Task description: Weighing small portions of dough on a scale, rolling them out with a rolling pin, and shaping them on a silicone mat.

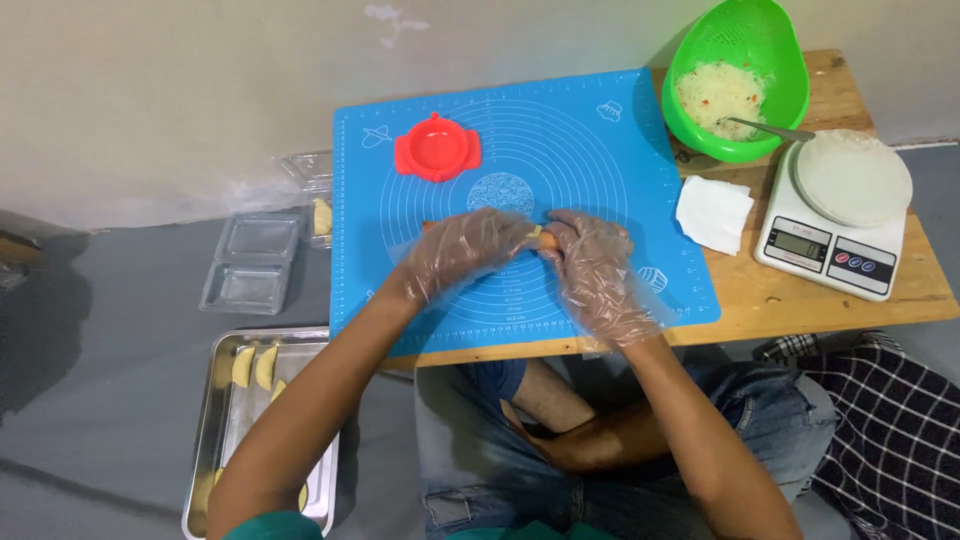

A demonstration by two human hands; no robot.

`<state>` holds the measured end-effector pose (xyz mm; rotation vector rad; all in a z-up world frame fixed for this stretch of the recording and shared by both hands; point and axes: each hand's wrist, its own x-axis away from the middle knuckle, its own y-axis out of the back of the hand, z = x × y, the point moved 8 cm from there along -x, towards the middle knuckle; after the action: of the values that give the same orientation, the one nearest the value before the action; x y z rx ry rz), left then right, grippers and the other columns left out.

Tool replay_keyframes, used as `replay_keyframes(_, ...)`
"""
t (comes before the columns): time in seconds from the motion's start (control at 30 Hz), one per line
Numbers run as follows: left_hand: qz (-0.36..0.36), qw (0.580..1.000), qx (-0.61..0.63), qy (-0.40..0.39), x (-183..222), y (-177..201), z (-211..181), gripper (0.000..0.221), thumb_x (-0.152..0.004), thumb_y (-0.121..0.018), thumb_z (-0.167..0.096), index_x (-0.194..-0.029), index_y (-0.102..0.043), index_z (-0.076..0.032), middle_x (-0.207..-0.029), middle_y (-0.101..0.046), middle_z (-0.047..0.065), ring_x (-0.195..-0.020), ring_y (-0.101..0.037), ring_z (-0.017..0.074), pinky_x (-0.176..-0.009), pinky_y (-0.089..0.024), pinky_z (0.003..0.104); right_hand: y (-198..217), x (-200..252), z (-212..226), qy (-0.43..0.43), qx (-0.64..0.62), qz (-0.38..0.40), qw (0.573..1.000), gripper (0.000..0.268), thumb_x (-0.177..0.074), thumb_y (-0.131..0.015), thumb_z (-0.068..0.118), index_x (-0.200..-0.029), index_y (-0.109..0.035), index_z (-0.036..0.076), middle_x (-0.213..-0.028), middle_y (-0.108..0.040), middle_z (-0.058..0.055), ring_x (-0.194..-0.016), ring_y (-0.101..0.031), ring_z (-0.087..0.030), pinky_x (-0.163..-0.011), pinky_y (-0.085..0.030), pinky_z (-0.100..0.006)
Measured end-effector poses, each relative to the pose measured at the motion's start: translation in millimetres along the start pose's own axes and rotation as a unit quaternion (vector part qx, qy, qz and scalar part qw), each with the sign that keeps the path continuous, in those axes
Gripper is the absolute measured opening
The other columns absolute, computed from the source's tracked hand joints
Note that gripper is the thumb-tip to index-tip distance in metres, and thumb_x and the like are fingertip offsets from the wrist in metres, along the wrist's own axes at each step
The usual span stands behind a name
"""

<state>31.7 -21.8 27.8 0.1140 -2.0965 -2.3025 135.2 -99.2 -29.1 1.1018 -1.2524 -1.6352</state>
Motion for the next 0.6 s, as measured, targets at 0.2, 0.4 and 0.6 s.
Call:
replay_keyframes(0.2,-0.269,0.860,0.366,0.232,-3,-35,57,0.019,-0.097,-0.070,-0.037,-0.101,-0.080,-0.021,-0.082,-0.077,0.006,-0.080,-0.076,0.0250,-0.075,-0.060,0.035,33,7,12,-0.004,0.077,-0.032,0.996,0.023,-0.099,-0.061,0.044,-0.116,-0.065,0.030,-0.117,-0.063,0.008,-0.117,-0.063,-0.021,-0.103,-0.043,-0.049)
replay_keyframes(0.4,-0.154,0.780,0.450,0.407,-1,-82,83,0.035,-0.081,-0.070,-0.050,-0.095,-0.081,-0.020,-0.080,-0.076,0.010,-0.085,-0.075,0.0292,-0.075,-0.058,0.042,49,22,4,0.060,0.003,-0.174,0.983,0.032,-0.084,-0.086,0.023,-0.111,-0.070,0.018,-0.106,-0.071,-0.010,-0.109,-0.067,-0.032,-0.100,-0.047,-0.052)
replay_keyframes(0.6,-0.029,0.777,0.439,0.450,2,-97,66,0.036,-0.077,-0.079,-0.038,-0.112,-0.079,-0.031,-0.098,-0.079,0.001,-0.102,-0.074,0.0268,-0.089,-0.061,0.038,77,26,2,0.070,-0.048,-0.078,0.993,0.028,-0.084,-0.079,0.030,-0.110,-0.072,0.025,-0.104,-0.070,0.000,-0.103,-0.068,-0.027,-0.090,-0.053,-0.044)
